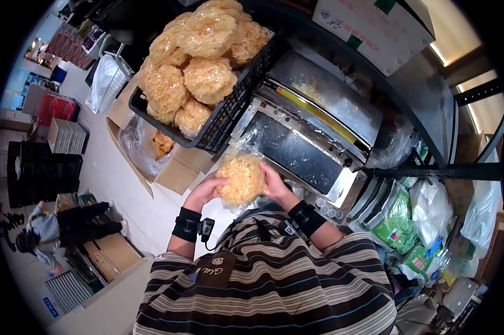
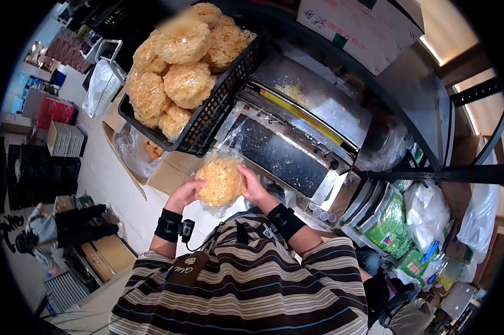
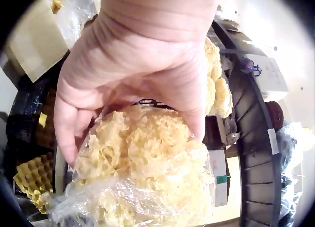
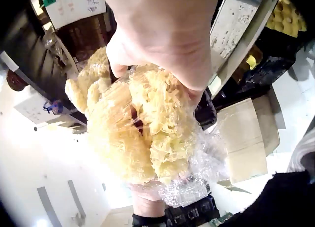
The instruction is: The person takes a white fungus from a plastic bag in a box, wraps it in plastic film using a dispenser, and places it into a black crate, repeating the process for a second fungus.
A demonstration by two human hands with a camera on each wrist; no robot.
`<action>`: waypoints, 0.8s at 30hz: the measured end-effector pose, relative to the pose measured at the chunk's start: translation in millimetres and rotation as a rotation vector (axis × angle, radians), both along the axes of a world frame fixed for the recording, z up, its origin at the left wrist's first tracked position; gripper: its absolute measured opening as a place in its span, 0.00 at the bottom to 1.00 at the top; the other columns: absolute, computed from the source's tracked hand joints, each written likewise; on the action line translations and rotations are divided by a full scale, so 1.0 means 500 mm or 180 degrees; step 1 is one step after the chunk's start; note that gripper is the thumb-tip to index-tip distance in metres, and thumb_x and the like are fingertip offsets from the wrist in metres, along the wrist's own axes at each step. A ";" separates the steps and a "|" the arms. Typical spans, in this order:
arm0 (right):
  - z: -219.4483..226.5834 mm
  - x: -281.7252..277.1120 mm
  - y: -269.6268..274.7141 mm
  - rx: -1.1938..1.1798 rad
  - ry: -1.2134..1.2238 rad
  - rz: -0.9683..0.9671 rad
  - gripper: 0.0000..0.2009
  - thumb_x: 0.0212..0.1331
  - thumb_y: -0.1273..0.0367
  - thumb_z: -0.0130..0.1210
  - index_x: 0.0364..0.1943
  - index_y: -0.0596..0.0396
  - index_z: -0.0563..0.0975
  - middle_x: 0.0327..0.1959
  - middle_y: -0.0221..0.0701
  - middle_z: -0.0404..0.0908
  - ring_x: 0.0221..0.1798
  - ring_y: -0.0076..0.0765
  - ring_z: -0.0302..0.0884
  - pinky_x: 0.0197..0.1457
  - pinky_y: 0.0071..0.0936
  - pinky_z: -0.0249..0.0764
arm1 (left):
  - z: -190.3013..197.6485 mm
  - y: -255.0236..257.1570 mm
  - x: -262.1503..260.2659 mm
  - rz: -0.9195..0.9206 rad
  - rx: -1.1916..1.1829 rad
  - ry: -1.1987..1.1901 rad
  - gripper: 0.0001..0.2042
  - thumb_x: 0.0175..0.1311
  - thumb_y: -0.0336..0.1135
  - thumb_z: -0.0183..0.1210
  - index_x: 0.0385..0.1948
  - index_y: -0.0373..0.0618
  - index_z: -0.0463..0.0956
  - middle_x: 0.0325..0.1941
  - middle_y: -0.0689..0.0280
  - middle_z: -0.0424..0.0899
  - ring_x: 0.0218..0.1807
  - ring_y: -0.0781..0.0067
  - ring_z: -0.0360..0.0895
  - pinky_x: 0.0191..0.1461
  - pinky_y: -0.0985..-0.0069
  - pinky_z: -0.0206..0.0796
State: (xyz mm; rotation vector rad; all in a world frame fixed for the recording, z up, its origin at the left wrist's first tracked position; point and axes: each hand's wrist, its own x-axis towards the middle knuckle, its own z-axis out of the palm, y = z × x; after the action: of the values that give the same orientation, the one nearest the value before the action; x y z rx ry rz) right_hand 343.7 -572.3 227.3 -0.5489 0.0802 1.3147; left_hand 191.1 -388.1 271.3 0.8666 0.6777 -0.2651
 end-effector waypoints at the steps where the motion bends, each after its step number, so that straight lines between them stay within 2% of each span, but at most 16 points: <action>1: -0.005 -0.013 0.004 -0.0144 0.0086 0.0069 0.23 0.69 0.58 0.47 0.58 0.62 0.69 0.57 0.39 0.76 0.58 0.37 0.75 0.65 0.36 0.70 | -0.003 -0.001 -0.022 0.0034 -0.0142 0.0024 0.32 0.60 0.35 0.61 0.65 0.37 0.58 0.60 0.58 0.75 0.58 0.65 0.77 0.58 0.68 0.72; 3: -0.015 -0.041 -0.004 -0.0446 -0.0113 0.0380 0.22 0.68 0.59 0.48 0.58 0.61 0.69 0.56 0.38 0.76 0.59 0.38 0.74 0.65 0.37 0.70 | -0.003 -0.012 -0.068 0.0188 -0.0483 -0.0053 0.33 0.59 0.34 0.60 0.66 0.37 0.56 0.61 0.57 0.73 0.60 0.63 0.75 0.62 0.67 0.69; 8: -0.003 -0.036 -0.007 -0.0313 -0.0232 0.0736 0.22 0.68 0.59 0.47 0.59 0.60 0.69 0.57 0.39 0.75 0.61 0.38 0.73 0.65 0.37 0.69 | 0.022 -0.035 -0.103 0.0187 -0.0360 -0.0333 0.36 0.57 0.32 0.62 0.68 0.37 0.54 0.65 0.56 0.69 0.64 0.64 0.70 0.65 0.67 0.65; 10: 0.028 -0.011 -0.007 -0.0417 -0.0237 0.0927 0.25 0.70 0.56 0.41 0.62 0.59 0.66 0.62 0.38 0.73 0.63 0.40 0.70 0.69 0.41 0.64 | 0.064 -0.043 -0.075 -0.0099 -0.0092 -0.0428 0.37 0.55 0.32 0.62 0.68 0.36 0.55 0.65 0.58 0.70 0.66 0.65 0.68 0.70 0.70 0.58; 16: 0.061 0.055 -0.019 -0.0271 -0.0892 0.0747 0.25 0.69 0.58 0.42 0.62 0.61 0.66 0.61 0.41 0.72 0.63 0.42 0.71 0.67 0.40 0.66 | 0.064 -0.023 0.007 -0.0402 0.0090 -0.0757 0.37 0.55 0.32 0.64 0.68 0.37 0.55 0.64 0.61 0.70 0.65 0.71 0.67 0.67 0.73 0.59; 18: 0.066 0.077 -0.028 -0.0341 -0.1419 0.0530 0.25 0.69 0.57 0.43 0.62 0.60 0.66 0.61 0.40 0.73 0.63 0.41 0.70 0.68 0.40 0.65 | 0.067 -0.013 0.049 -0.0502 0.0067 -0.0870 0.37 0.55 0.31 0.65 0.67 0.37 0.56 0.64 0.61 0.70 0.65 0.71 0.67 0.67 0.73 0.59; 20: 0.060 0.104 -0.046 -0.0312 -0.1155 0.0379 0.25 0.69 0.56 0.44 0.62 0.59 0.67 0.60 0.40 0.73 0.63 0.41 0.70 0.69 0.40 0.64 | 0.065 -0.012 0.097 -0.0635 0.0047 -0.0973 0.37 0.54 0.30 0.65 0.67 0.37 0.56 0.63 0.61 0.71 0.65 0.71 0.67 0.67 0.73 0.59; 23: 0.060 0.161 -0.073 -0.0226 -0.0711 0.0198 0.26 0.69 0.53 0.43 0.62 0.57 0.67 0.60 0.40 0.73 0.63 0.40 0.70 0.69 0.41 0.62 | 0.068 -0.013 0.172 -0.0979 0.0506 -0.1092 0.39 0.50 0.29 0.69 0.66 0.36 0.57 0.61 0.61 0.73 0.64 0.72 0.67 0.66 0.74 0.58; 24: 0.058 0.188 -0.087 -0.0181 -0.0547 0.0204 0.27 0.68 0.51 0.43 0.63 0.55 0.67 0.60 0.39 0.73 0.63 0.39 0.70 0.69 0.41 0.62 | 0.075 -0.014 0.198 -0.1251 0.0725 -0.1113 0.41 0.47 0.31 0.72 0.64 0.36 0.58 0.60 0.61 0.73 0.62 0.73 0.67 0.66 0.75 0.57</action>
State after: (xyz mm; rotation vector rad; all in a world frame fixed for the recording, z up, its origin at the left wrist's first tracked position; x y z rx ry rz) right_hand 437.5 -615.9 256.0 -0.7157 -0.0421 1.3255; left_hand 290.2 -395.3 308.9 1.2303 0.2083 -0.3809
